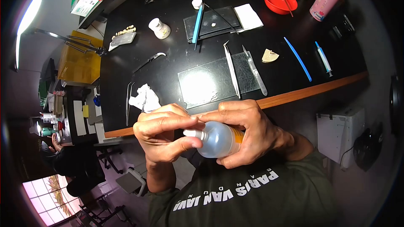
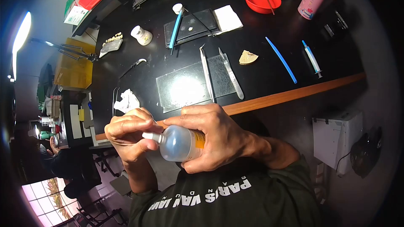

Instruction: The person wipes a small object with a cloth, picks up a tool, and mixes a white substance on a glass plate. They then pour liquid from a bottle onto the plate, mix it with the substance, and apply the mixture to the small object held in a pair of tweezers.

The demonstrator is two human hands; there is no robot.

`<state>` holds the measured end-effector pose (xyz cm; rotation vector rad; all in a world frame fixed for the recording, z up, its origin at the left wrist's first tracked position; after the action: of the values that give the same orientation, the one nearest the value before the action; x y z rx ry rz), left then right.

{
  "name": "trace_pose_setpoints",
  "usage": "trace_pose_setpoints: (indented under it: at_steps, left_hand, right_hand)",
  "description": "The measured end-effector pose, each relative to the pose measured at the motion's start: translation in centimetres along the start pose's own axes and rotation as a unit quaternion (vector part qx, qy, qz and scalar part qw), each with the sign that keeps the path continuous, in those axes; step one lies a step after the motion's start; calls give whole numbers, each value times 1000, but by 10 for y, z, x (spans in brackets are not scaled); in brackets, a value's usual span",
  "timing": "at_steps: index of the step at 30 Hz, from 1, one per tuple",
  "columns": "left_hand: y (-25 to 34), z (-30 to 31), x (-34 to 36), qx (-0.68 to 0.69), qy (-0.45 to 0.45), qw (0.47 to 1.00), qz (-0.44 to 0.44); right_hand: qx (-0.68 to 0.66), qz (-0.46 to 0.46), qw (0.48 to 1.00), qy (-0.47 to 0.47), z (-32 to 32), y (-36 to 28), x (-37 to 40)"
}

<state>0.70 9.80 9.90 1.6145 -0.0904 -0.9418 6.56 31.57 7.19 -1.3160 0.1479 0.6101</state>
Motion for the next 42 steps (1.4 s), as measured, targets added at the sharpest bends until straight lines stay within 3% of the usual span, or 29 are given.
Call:
trace_pose_setpoints:
  at_steps: [3, 5, 7, 9, 13, 16, 19, 21, 22, 23, 24, 26, 27, 29, 31, 34, 37, 42]
  left_hand:
    - [-2, -15, 16, -14, 113, 991, 77]
    - [-2, -26, 16, -33, 124, 985, 112]
    - [-4, -22, 16, -39, 62, 992, 106]
    - [-5, -27, 17, -32, 63, 993, 100]
    - [-2, -46, 18, -4, 151, 971, 186]
    - [3, -45, 20, -29, 180, 962, 205]
    - [2, -29, 24, -105, 186, 965, 149]
    - [0, 16, 41, -158, 153, 972, 80]
    - [6, 25, 44, -157, 164, 971, 80]
    - [13, 36, 46, -144, 161, 973, 86]
    - [18, 44, 48, -147, 172, 971, 80]
    - [25, 52, 47, -179, 200, 960, 79]
    - [27, 54, 46, -208, 220, 950, 81]
    - [28, 60, 48, -215, 227, 946, 89]
    - [28, 64, 48, -211, 234, 943, 102]
    - [25, 69, 49, -191, 221, 952, 91]
    - [22, 73, 52, -204, 215, 952, 80]
    - [27, 84, 56, -199, 210, 954, 80]
  right_hand:
    - [42, -15, 998, 48, -5, -4, -3]
    - [76, -18, 996, 53, 1, -10, -7]
    - [96, -2, 992, 86, 0, -12, -8]
    - [118, 5, 987, 109, 0, -8, -6]
    - [118, 16, 987, 103, 6, 0, 3]
    - [-20, -31, 996, 75, 20, -1, 18]
    - [-35, -67, 997, 13, 72, -11, 56]
    - [-11, -117, 991, -57, 107, -5, 98]
    - [-11, -182, 981, -61, 115, 5, 124]
    - [9, -305, 950, -71, 119, 18, 150]
    - [-3, -467, 883, -38, 117, 36, 179]
    - [47, -576, 815, -41, 101, 107, 271]
    - [35, -591, 806, -2, 85, 140, 325]
    - [-94, -708, 700, 1, 57, 170, 391]
    - [-218, -730, 639, 105, 23, 180, 428]
    - [-417, -678, 593, 123, -7, 178, 424]
    - [-419, -679, 585, 147, -2, 166, 405]
    - [-505, -599, 608, 125, 3, 158, 405]
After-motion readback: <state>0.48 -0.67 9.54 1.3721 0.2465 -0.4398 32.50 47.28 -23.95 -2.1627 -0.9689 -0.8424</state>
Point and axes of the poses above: each hand's wrist, its own x-axis away from the middle knuckle, its own z-axis out of the back of the hand, y = z × x, the point moved 2 cm from there along -x, towards the middle knuckle, and after that the axes turned 5 degrees about x, right-handed, at the moved point
